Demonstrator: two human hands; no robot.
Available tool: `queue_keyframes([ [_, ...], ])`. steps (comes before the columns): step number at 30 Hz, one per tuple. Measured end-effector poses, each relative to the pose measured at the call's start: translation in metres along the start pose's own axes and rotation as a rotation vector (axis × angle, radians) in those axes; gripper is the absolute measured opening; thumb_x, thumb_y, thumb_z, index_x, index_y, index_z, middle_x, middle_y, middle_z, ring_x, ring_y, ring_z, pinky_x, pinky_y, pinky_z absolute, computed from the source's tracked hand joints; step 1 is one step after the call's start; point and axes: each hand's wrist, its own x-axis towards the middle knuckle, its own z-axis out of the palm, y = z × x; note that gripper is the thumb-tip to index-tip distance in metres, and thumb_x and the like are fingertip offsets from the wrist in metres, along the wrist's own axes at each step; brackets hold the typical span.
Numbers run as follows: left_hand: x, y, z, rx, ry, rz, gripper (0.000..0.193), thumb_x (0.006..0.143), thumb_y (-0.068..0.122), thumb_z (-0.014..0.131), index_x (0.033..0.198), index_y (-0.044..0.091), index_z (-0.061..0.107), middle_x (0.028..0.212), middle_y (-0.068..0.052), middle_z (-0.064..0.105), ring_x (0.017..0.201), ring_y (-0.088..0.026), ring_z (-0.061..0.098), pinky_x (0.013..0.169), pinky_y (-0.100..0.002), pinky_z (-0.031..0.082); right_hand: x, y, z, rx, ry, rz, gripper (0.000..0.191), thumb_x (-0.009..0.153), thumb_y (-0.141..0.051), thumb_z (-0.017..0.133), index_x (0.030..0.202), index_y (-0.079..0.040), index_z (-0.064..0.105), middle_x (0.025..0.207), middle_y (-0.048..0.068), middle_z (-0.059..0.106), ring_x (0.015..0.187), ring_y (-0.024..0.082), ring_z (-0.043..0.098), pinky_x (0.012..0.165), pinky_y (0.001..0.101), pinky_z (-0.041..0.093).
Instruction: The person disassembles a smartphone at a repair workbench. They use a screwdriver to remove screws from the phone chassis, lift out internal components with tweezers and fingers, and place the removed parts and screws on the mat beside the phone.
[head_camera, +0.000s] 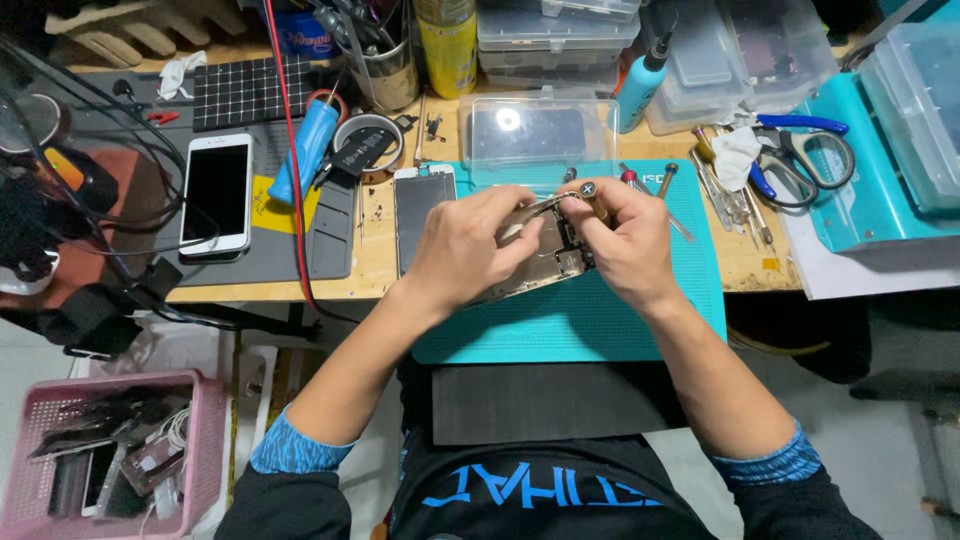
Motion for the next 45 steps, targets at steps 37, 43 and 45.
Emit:
queue_keyframes([
  [37, -0.006, 0.010, 0.010, 0.251, -0.097, -0.144, 0.023, 0.089, 0.021, 0.073, 0.082, 0.005, 0.059, 0.074, -0.012, 0.068, 0.067, -0.035, 0.068, 0.056, -0.048, 0.050, -0.004, 0.009, 0.004, -0.004, -0.090, 0.190, 0.013, 0.097, -0.011, 0.070, 0.094, 0.002, 0.072, 0.071, -0.008, 0.059, 0.064, -0.001, 0.044, 0.052, 0.0217, 0.033],
  [43, -0.006, 0.011, 0.006, 0.155, -0.076, -0.197, 0.018, 0.088, 0.020, 0.073, 0.083, 0.006, 0.063, 0.078, -0.011, 0.071, 0.067, -0.035, 0.067, 0.058, -0.047, 0.051, -0.005, 0.009, 0.003, 0.013, -0.092, 0.189, 0.012, 0.096, -0.011, 0.070, 0.095, 0.001, 0.072, 0.073, -0.008, 0.061, 0.065, -0.001, 0.046, 0.053, 0.0210, 0.035],
  [45, -0.005, 0.011, 0.004, 0.133, -0.073, -0.215, 0.018, 0.087, 0.020, 0.073, 0.081, 0.006, 0.064, 0.079, -0.011, 0.071, 0.067, -0.035, 0.068, 0.059, -0.047, 0.052, -0.005, 0.008, 0.004, 0.018, -0.089, 0.197, 0.012, 0.096, -0.011, 0.070, 0.095, 0.001, 0.072, 0.073, -0.008, 0.060, 0.065, -0.001, 0.045, 0.053, 0.0213, 0.034],
])
